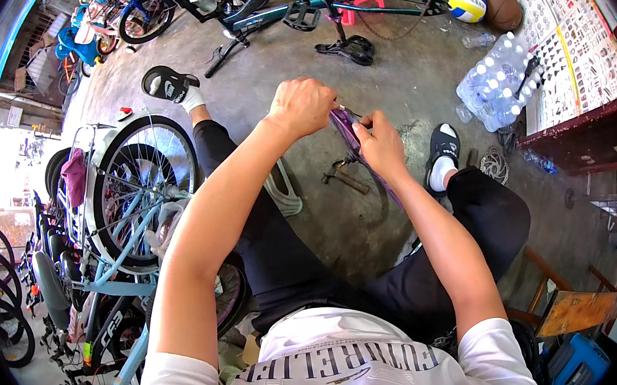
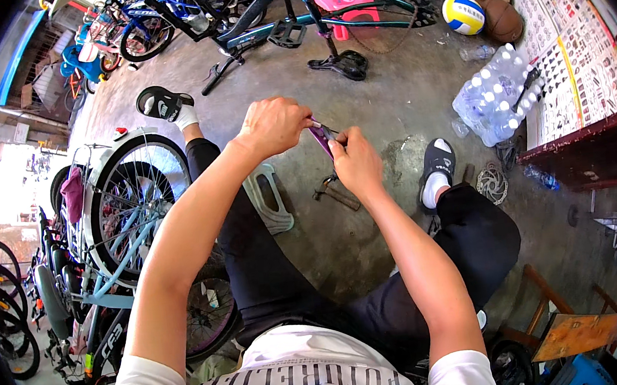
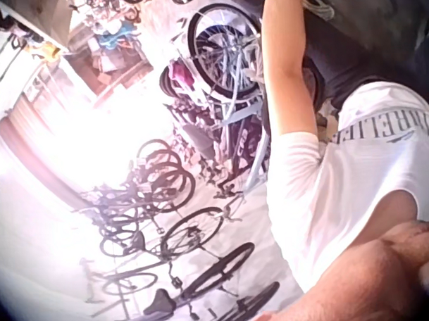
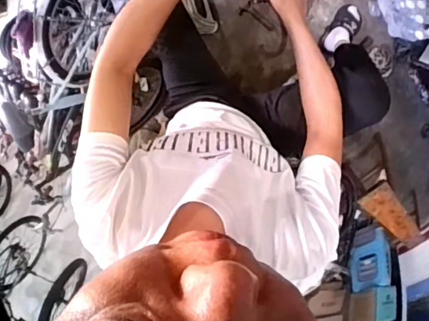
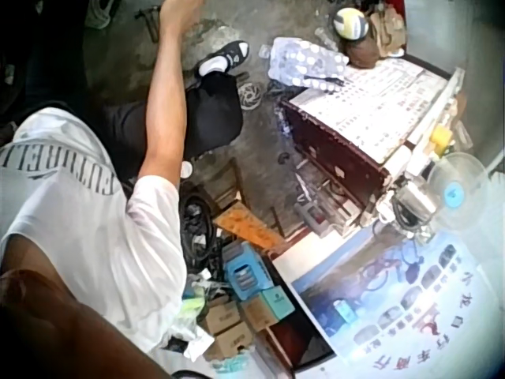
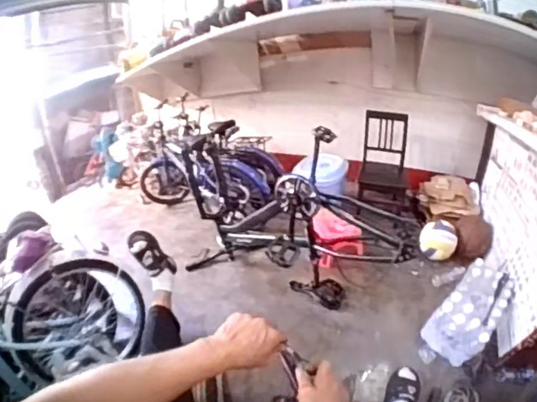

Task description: The person removes a strip of material from a bicycle wheel rim and then reaches into a tool box to select various tools.

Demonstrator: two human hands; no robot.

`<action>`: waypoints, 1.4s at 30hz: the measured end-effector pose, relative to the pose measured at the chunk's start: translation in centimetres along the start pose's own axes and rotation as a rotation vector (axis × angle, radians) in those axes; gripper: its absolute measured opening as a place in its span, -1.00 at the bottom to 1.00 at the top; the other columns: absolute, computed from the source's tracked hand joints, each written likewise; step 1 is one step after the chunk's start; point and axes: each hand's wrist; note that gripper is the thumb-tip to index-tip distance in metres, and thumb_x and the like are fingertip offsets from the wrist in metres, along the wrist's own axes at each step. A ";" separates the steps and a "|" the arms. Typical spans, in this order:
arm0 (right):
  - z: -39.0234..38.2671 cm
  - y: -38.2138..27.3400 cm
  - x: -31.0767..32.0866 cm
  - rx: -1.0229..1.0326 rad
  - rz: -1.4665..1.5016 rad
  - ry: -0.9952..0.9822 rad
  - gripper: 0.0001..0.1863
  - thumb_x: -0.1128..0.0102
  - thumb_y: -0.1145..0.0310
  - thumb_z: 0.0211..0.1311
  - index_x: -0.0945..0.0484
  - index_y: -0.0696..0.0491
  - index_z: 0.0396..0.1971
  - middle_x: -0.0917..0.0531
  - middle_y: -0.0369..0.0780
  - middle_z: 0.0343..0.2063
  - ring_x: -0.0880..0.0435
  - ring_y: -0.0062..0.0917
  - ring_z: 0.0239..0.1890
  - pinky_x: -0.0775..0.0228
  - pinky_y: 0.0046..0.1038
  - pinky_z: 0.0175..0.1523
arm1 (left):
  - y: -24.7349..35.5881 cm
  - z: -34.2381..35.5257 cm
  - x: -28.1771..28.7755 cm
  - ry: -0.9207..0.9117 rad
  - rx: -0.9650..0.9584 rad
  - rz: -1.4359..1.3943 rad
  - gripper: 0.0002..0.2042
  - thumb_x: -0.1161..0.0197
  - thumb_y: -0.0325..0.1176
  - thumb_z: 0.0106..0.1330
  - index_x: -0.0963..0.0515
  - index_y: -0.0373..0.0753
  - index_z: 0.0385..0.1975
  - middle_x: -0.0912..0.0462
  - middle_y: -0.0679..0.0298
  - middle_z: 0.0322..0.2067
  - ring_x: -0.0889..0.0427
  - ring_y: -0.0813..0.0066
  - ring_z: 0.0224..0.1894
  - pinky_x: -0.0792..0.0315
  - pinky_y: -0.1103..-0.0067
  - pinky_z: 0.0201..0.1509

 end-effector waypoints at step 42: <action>-0.4 -1.1 0.3 0.021 -0.037 0.022 -0.68 -0.20 0.16 0.40 -0.49 0.11 -0.11 -0.74 -0.02 -0.23 -0.72 -0.01 -0.10 -0.47 -0.05 -0.02 | -2.1 0.3 -3.8 0.134 0.232 -0.087 -0.75 -0.26 -0.06 0.42 -0.77 -0.02 -0.14 -0.77 0.16 -0.27 -0.76 0.03 -0.18 -0.61 0.18 -0.15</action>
Point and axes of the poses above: each hand's wrist, its own z-axis towards the middle knuckle, its own x-axis out of the back of the hand, y = z × x
